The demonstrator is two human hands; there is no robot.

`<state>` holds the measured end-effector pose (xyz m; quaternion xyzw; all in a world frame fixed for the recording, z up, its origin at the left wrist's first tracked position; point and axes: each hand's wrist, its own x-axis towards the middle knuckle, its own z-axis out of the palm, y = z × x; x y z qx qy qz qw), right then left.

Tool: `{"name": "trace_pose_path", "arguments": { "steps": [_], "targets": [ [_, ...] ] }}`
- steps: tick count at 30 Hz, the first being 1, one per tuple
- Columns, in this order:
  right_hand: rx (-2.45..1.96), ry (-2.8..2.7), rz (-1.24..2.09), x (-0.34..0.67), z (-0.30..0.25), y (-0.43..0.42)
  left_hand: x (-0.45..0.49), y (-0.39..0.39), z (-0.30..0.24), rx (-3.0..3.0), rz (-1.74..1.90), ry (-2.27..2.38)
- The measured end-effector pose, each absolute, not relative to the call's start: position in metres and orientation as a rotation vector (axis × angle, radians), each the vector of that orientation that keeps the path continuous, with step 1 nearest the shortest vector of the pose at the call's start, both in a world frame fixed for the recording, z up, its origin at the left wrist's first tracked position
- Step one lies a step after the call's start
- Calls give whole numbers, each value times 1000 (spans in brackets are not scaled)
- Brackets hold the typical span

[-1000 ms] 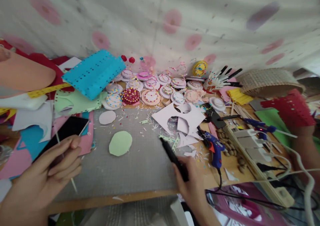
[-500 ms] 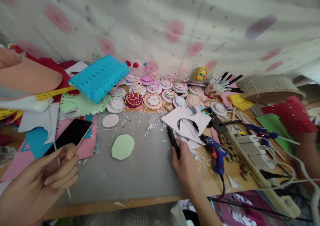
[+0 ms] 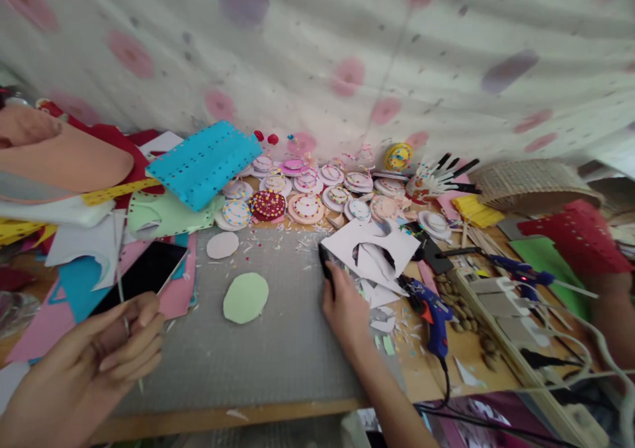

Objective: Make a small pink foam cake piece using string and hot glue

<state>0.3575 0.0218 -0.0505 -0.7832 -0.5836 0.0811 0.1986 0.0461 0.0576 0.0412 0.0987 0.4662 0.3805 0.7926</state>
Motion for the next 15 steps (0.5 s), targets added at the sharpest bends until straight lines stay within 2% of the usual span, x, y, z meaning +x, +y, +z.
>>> {"name": "trace_pose_path", "arguments": {
  "steps": [3, 9, 15],
  "targets": [
    [-2154, -1618, 180, 357, -45, 7, 45, 60, 40, 230, 805, 1036],
    [-1848, -1984, 449, 293, -51, -31, 56, 59, 47, 204, 853, 1043],
    [-2165, -1677, 119, 349, -65, -17, 58, 59, 46, 295, 882, 1034]
  ]
}}
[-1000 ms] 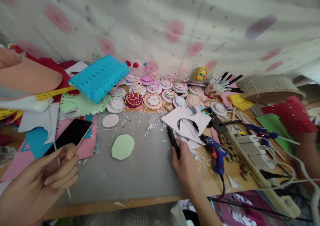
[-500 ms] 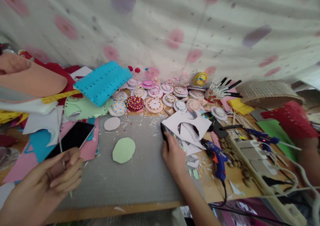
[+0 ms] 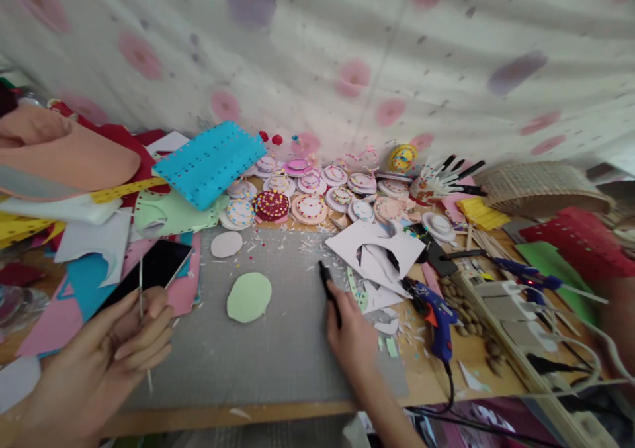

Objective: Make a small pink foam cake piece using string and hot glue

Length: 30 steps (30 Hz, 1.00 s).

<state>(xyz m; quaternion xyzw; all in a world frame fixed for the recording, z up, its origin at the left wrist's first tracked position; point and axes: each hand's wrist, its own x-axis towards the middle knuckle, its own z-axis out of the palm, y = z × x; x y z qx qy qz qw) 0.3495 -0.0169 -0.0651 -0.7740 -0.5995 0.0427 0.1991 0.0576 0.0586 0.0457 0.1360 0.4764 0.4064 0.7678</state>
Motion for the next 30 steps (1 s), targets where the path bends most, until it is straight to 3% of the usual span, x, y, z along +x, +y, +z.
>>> {"name": "trace_pose_path", "arguments": {
  "steps": [4, 8, 10, 15, 18, 24, 30],
  "targets": [
    [-2247, -1650, -4, 388, -62, -2, 60, 56, 37, 468, 841, 1048],
    [-1954, -1618, -65, 377, -48, -4, 75, 45, 22, 756, 773, 1128],
    [-1719, -1551, 136, 359, -37, -8, 86, 39, 16, 904, 698, 1133],
    [-1278, -1272, 1018, 315, -11, -6, 117, 29, 13, 1169, 433, 1036],
    [-1161, -1074, 1270, 305, -4, 2, 130, 26, 15, 1224, 338, 980],
    [-1195, -932, 1297, 314, -1, 6, 131, 25, 7, 1236, 244, 990],
    [-1232, -696, 1075, 349, 0, 17, 96, 51, 11, 1380, 231, 1119]
  ]
}}
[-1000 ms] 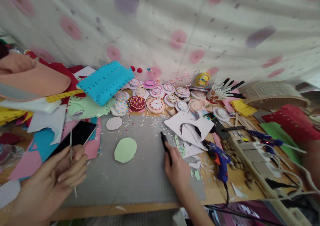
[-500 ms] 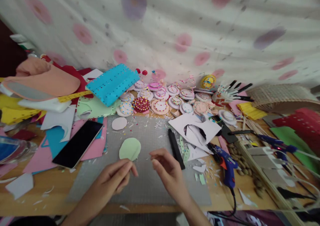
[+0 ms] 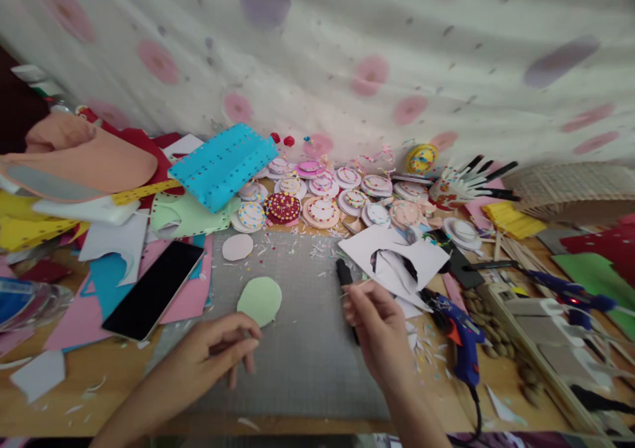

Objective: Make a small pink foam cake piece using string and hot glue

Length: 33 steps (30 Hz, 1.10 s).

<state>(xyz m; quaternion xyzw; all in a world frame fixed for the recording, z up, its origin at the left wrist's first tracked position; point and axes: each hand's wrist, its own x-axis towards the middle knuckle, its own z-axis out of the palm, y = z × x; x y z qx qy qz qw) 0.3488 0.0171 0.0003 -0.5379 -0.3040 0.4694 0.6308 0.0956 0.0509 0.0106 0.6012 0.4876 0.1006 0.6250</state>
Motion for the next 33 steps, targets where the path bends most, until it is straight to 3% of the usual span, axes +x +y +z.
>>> {"name": "trace_pose_path", "arguments": {
  "steps": [18, 28, 33],
  "targets": [
    [-1235, -417, 816, 384, -11, 13, 71, 75, 9, 1523, 386, 1146],
    [-988, -240, 1287, 386, -10, 4, 63, 65, 7, 1360, 479, 1049],
    [-1053, -316, 1205, 383, -8, 3, 53, 64, 3, 1431, 483, 1093]
  ]
}}
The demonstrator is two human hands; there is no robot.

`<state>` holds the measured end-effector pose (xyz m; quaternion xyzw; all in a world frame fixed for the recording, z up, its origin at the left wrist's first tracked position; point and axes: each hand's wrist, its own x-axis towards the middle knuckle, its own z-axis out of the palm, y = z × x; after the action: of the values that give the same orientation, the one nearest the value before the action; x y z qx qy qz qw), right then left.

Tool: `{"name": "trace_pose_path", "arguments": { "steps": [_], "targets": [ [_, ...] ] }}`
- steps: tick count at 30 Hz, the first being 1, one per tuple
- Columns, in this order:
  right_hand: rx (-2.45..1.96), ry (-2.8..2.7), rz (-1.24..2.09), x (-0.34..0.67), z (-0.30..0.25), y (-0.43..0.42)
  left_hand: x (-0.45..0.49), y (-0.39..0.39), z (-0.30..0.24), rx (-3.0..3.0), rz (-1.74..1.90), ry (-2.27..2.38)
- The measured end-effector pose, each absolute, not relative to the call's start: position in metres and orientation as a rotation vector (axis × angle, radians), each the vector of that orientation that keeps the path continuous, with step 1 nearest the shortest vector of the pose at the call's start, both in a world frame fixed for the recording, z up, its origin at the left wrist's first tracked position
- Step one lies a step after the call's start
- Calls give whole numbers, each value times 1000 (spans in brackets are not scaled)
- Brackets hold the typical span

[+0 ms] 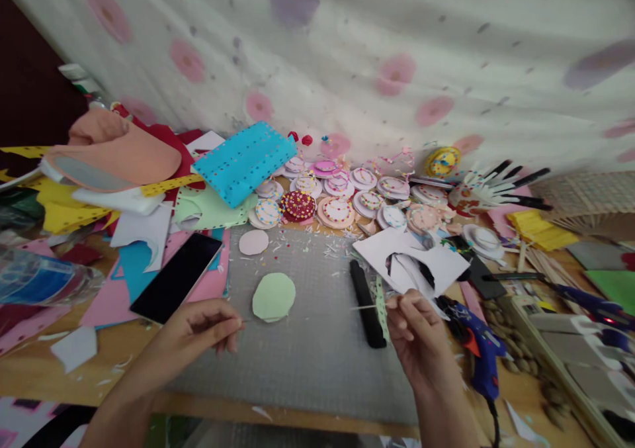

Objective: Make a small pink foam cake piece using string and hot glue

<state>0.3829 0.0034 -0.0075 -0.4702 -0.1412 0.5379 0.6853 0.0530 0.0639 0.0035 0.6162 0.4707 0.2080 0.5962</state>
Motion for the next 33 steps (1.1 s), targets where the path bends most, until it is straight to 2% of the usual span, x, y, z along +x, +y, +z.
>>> {"name": "trace_pose_path", "arguments": {
  "steps": [9, 17, 27, 30, 33],
  "targets": [
    [-1046, -423, 1082, 373, 3, 10, 44, 56, 3, 1540, 518, 1193],
    [-1007, -269, 964, 378, 4, 24, 29, 46, 5, 1545, 807, 1563],
    [-999, -295, 1186, 323, 4, 4, 116, 18, 0, 1302, 988, 1089],
    [-1032, -260, 1158, 328, -3, -7, 107, 23, -6, 1552, 993, 1180],
    [-1048, -213, 1100, 343, -12, -18, 71, 49, -21, 2018, 1039, 1477]
  ]
}}
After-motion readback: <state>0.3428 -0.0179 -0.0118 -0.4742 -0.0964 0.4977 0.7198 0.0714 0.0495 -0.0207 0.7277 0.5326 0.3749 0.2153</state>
